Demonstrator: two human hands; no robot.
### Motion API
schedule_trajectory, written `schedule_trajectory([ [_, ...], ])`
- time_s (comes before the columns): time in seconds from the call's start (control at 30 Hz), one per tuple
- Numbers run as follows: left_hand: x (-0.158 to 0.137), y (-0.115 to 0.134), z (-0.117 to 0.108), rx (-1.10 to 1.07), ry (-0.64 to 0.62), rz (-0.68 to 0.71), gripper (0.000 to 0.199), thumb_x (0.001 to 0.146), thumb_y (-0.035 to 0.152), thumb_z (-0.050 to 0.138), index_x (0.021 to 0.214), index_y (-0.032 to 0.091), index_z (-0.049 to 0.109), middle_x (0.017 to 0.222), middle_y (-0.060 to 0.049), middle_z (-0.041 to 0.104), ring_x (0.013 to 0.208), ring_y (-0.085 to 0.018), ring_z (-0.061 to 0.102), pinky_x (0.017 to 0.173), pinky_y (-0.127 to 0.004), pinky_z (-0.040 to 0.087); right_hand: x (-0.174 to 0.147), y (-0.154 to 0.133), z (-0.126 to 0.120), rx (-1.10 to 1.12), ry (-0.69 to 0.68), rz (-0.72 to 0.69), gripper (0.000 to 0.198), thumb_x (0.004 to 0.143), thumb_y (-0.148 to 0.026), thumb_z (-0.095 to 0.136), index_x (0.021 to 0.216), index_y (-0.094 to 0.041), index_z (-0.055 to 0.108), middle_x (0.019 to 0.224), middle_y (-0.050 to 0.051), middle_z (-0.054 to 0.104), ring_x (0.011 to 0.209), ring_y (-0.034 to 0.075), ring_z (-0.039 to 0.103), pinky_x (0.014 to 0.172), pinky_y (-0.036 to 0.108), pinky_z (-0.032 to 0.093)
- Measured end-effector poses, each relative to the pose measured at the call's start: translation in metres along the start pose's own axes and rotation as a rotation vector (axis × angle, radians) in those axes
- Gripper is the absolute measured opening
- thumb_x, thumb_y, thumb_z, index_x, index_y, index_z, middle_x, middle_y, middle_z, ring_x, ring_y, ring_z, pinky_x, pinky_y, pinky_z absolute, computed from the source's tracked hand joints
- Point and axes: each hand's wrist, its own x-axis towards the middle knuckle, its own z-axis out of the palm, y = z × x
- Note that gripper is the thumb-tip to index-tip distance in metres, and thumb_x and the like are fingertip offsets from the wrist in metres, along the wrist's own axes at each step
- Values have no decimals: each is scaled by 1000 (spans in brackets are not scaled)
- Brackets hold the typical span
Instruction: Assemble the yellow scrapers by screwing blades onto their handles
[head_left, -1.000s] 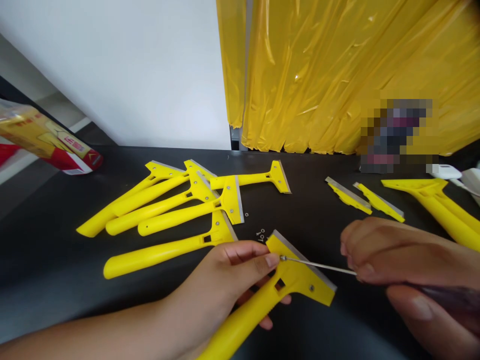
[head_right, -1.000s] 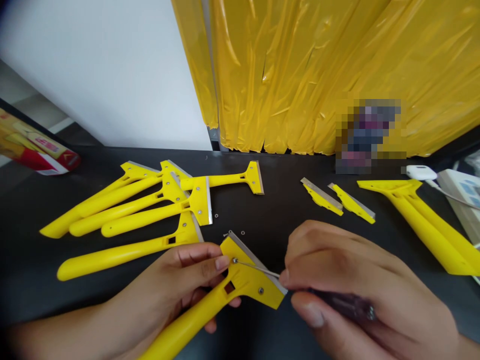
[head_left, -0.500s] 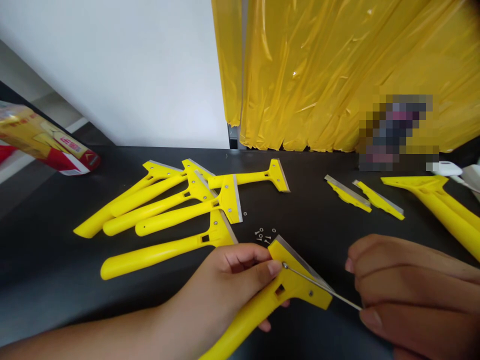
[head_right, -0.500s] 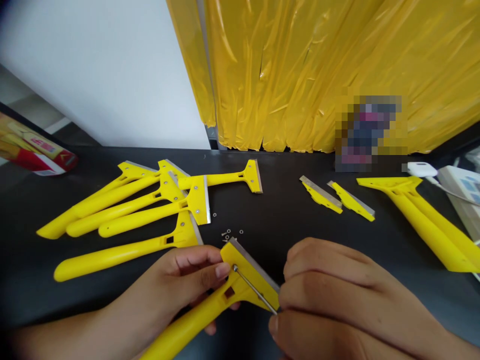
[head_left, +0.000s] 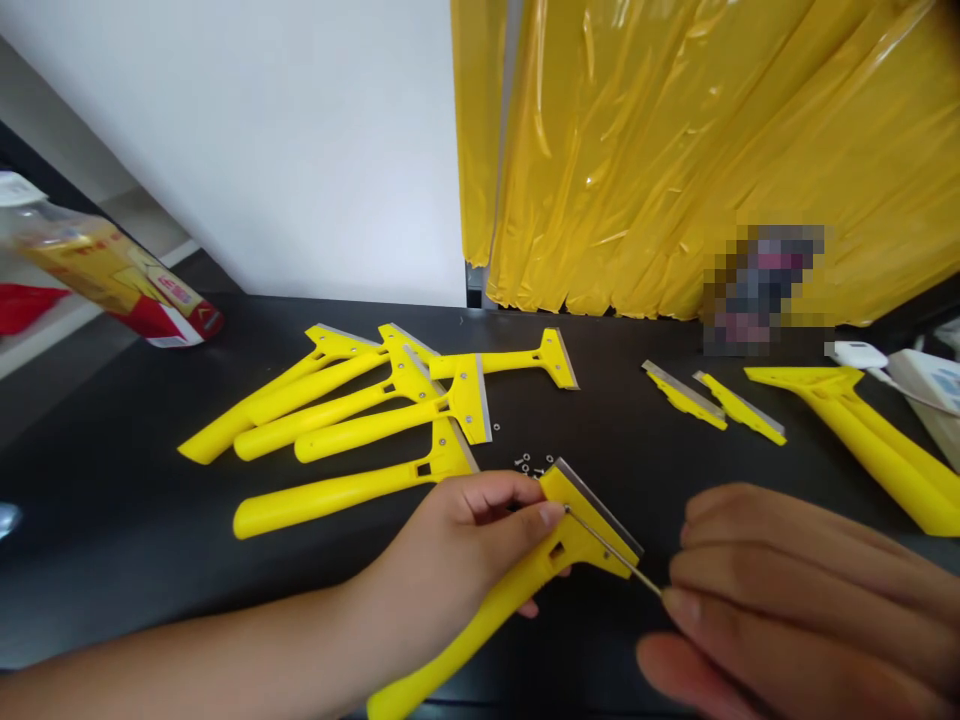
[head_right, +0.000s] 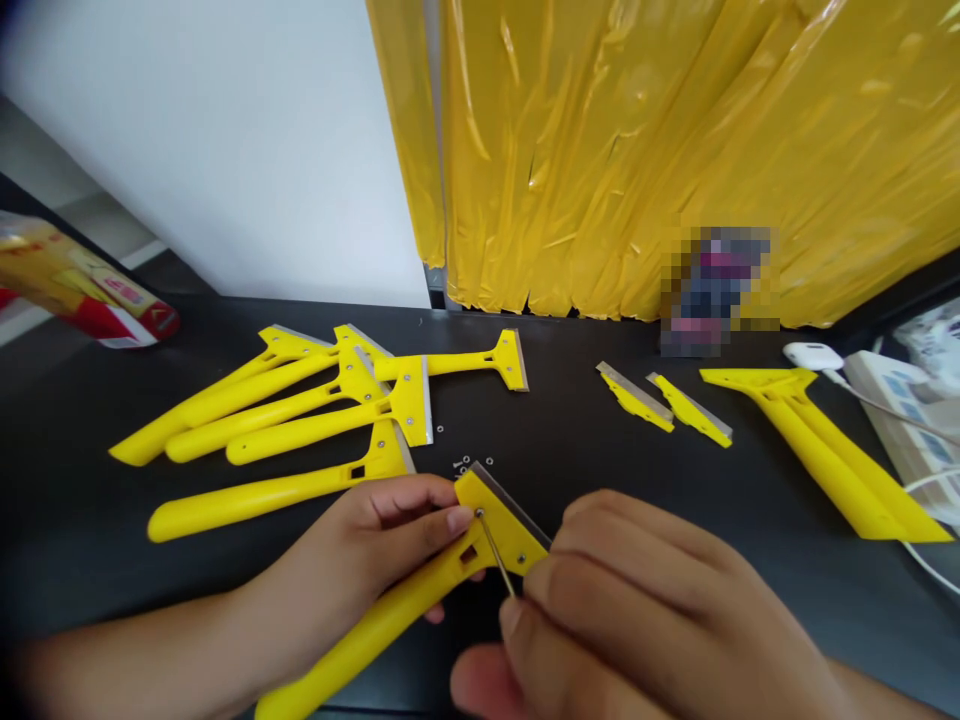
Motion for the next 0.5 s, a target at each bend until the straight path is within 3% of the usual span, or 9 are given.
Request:
schedule_trajectory([
  [0.17,0,1,-2,-42,-21,38,29,96,44,72,101,16,75,87,-4,73,71,-14,64,62,-24,55,34,4,-9,39,-6,98,4,97,-27,64,94,-24,64,82,5,77,74,26,74,61,42,59],
  [0.27,0,0,-2,-98,-9,24,27,97,43,71,102,16,75,86,-4,73,74,-15,67,63,-25,56,53,4,-14,21,-25,51,26,104,-35,51,107,-19,70,94,10,79,78,29,74,64,45,58],
  [0.4,-1,0,-2,-168,-5,48,22,99,40,71,97,18,74,82,-1,73,72,-13,68,61,-22,56,54,4,-19,290,65,183,7,95,-25,70,95,-26,78,83,1,78,62,19,68,53,33,52],
  [0.5,0,0,-4,-171,-13,38,23,99,41,71,98,18,75,84,-2,74,75,-14,69,62,-21,57,48,14,-23,413,102,238,11,89,-40,82,81,-35,78,67,-6,73,47,12,58,42,26,45],
])
